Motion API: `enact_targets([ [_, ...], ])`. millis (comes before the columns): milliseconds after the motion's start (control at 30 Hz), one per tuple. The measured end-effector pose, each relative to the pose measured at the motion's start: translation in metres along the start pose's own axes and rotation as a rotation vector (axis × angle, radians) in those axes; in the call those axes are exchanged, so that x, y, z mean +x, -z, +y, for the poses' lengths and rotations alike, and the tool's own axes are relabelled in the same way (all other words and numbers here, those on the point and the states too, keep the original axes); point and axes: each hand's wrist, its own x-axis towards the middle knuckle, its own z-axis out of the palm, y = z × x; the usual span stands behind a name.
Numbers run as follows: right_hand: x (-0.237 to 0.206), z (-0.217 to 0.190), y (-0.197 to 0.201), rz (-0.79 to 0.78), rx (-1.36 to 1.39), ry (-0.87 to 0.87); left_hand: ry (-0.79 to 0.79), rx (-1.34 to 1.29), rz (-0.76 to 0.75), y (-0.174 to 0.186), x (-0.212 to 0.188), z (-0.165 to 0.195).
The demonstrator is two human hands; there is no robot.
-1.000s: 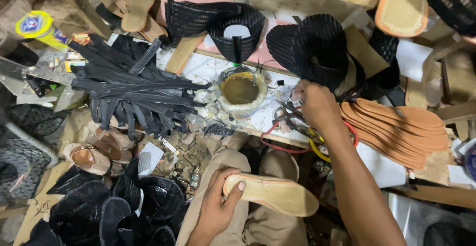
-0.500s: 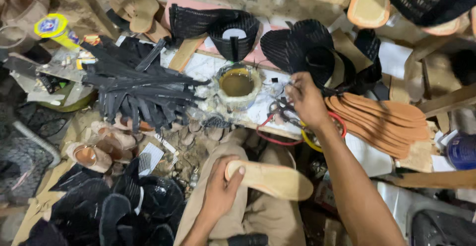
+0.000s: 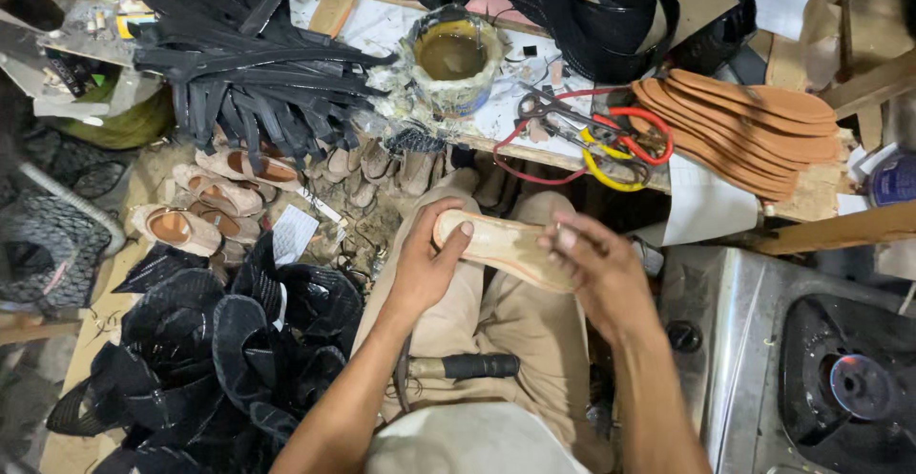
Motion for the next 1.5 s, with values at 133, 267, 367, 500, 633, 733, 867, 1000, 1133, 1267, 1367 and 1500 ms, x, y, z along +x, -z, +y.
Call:
enact_targets([
  [133, -0.023, 0.023, -0.005, -0.004, -0.386, 0.369, -0.081, 0.124, -0.032, 0.002, -0.005, 0.001],
  [267, -0.02, 0.032, -0.019, 0.079, -0.569, 0.418, -0.158, 0.19, -0.046, 0.003, -0.006, 0.002],
  [367, -0.012, 0.039, -0.03, 0.039, -0.387, 0.399, -0.166, 0.209, -0.022, 0.003, -0.006, 0.002],
  [500, -0.008, 0.04, -0.037, 0.115, -0.787, 0.544, -0.118, 0.157, -0.014, 0.005, -0.008, 0.002],
  [633, -0.004, 0.041, -0.049, 0.047, -0.47, 0.481, 0.001, 0.013, -0.059, 0.008, -0.009, 0.005],
  [733, -0.001, 0.045, -0.059, 0.106, -0.628, 0.596, -0.003, 0.058, -0.065, 0.01, -0.01, 0.007],
  [867, 0.004, 0.047, -0.066, 0.145, -0.865, 0.746, -0.143, 0.125, -0.063, 0.011, -0.011, 0.008],
  [1000, 0.004, 0.04, -0.065, 0.076, -0.979, 0.795, -0.118, 0.172, -0.066, 0.01, -0.012, 0.008],
  [1133, 0.004, 0.033, -0.064, 0.024, -1.245, 0.945, -0.119, 0.15, -0.075, 0.009, -0.011, 0.005],
  [1267, 0.013, 0.028, -0.063, -0.144, -1.506, 0.886, -0.223, 0.191, -0.071, 0.01, -0.01, 0.0],
  [1367, 0.019, 0.027, -0.059, -0.2, -1.504, 0.866, -0.159, 0.203, -0.06, 0.01, -0.01, 0.0],
  [1500, 0.015, 0.027, -0.047, -0.115, -1.2, 0.933, -0.216, 0.138, -0.028, 0.01, -0.01, 0.003],
])
